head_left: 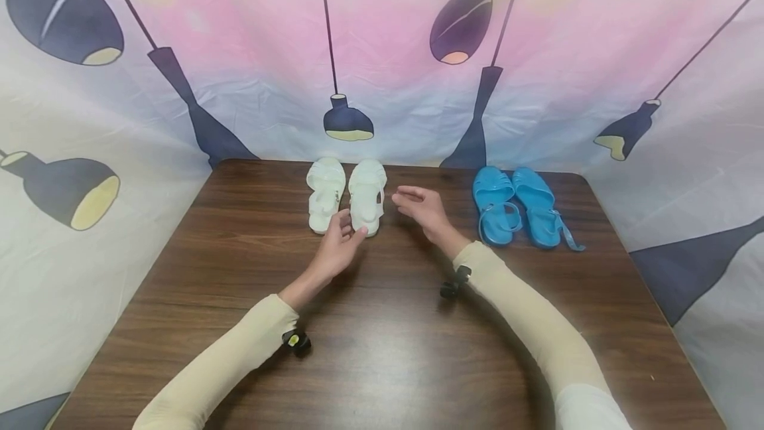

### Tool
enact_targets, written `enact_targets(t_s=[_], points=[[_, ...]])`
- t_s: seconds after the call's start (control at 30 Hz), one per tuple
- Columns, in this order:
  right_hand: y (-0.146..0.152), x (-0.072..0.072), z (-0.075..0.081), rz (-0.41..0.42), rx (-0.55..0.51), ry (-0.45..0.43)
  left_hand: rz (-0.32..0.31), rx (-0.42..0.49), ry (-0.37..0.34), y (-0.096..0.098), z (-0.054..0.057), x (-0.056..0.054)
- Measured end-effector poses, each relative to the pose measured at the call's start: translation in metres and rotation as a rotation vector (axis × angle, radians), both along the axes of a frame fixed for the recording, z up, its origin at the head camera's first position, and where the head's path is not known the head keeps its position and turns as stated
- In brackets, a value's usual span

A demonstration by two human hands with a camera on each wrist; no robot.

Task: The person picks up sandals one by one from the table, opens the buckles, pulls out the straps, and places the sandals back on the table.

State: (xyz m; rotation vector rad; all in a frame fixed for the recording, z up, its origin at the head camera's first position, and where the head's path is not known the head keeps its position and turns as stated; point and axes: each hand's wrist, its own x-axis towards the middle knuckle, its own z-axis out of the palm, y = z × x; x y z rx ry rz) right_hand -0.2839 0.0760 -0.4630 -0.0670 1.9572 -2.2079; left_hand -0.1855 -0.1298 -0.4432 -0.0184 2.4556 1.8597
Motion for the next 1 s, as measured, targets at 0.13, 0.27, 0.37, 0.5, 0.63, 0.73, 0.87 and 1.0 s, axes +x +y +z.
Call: enact_targets(t_s=[0.13,0.27,0.37,0.5,0.63,0.73,0.87,1.0], points=[[0.019,0.008,0.015,0.011,0.071,0.083,0.005,-0.024,0.067,-0.001,0.005,0.003],[0.041,0.016,0.029,0.016,0.223,0.193,-0.031,-0.028,0.179,0.001,0.009,-0.003],[0.061,0.022,0.039,0.0,0.364,0.274,-0.096,-0.028,0.25,0.005,0.012,-0.011],[0.088,0.031,0.053,-0.015,0.535,0.335,-0.184,-0.066,0.311,0.015,0.017,-0.022],[0.115,0.041,0.067,-0.023,0.627,0.325,-0.237,-0.106,0.35,0.031,0.021,-0.034],[0.134,0.044,0.07,-0.035,0.672,0.341,-0.26,-0.166,0.376,0.045,0.023,-0.042],[0.155,0.045,0.067,-0.053,0.715,0.366,-0.298,-0.263,0.391,0.063,0.022,-0.053],[0.169,0.047,0.064,-0.073,0.79,0.389,-0.344,-0.316,0.358,0.082,0.02,-0.062]])
